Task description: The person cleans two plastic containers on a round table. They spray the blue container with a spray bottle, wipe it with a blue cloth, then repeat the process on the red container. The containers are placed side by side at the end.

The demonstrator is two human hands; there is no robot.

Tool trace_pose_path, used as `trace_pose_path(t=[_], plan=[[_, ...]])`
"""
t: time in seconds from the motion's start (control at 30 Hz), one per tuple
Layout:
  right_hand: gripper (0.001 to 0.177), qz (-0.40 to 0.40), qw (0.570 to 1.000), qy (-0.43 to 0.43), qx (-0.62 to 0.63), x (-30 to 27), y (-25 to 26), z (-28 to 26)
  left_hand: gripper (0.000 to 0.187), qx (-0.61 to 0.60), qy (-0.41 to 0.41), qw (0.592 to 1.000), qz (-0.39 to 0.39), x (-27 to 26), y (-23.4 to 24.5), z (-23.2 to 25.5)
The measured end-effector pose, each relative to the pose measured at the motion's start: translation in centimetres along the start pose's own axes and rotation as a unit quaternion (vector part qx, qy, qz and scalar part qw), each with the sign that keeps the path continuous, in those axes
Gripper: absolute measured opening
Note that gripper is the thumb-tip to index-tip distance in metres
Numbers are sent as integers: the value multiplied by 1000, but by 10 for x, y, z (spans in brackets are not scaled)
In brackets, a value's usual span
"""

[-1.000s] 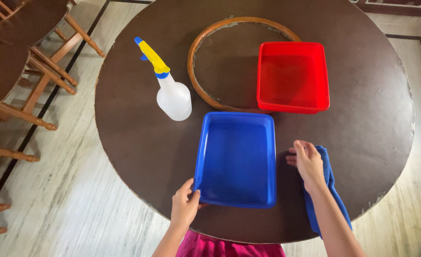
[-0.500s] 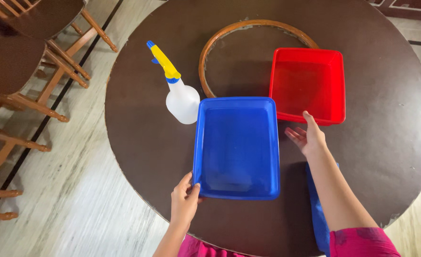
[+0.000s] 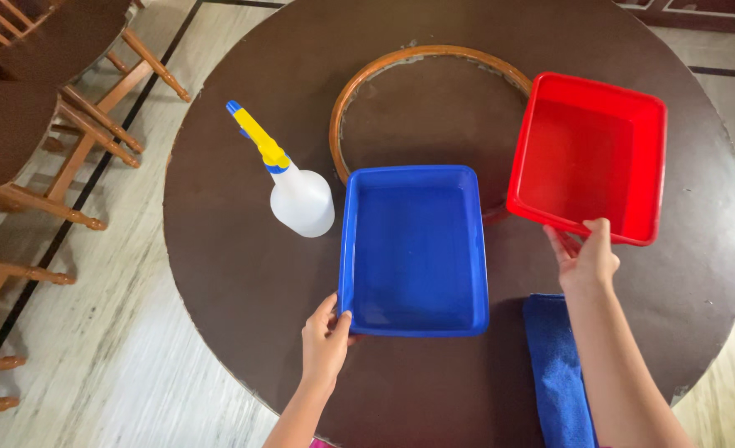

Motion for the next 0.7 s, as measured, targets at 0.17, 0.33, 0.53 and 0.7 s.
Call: trace_pose_path(t=[0.17,0.33,0.53,0.7], plan=[[38,-28,999,17,-12,-29,40,-27,43,-56,-14,998,-32,33,-36,14],[31,-39,998,1,-46,-70,88,-17,40,-56,-27,997,-52,70,-71,26],[20,-31,997,6,-64,-113,148,5,36,-49,-56,996,-50,98,-101,40],[21,14,997,10,-70,-135,203,33,34,-59,-69,995,-36,127,-119,48]])
Point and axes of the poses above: each hand's wrist, its own x-axis towards the middle knuckle, its own y-axis out of the back of the hand, z = x × y, the point moved 10 cm from there along x, towards the middle knuckle, and after that the axes turned 6 degrees about -y, right-handed, at the moved point
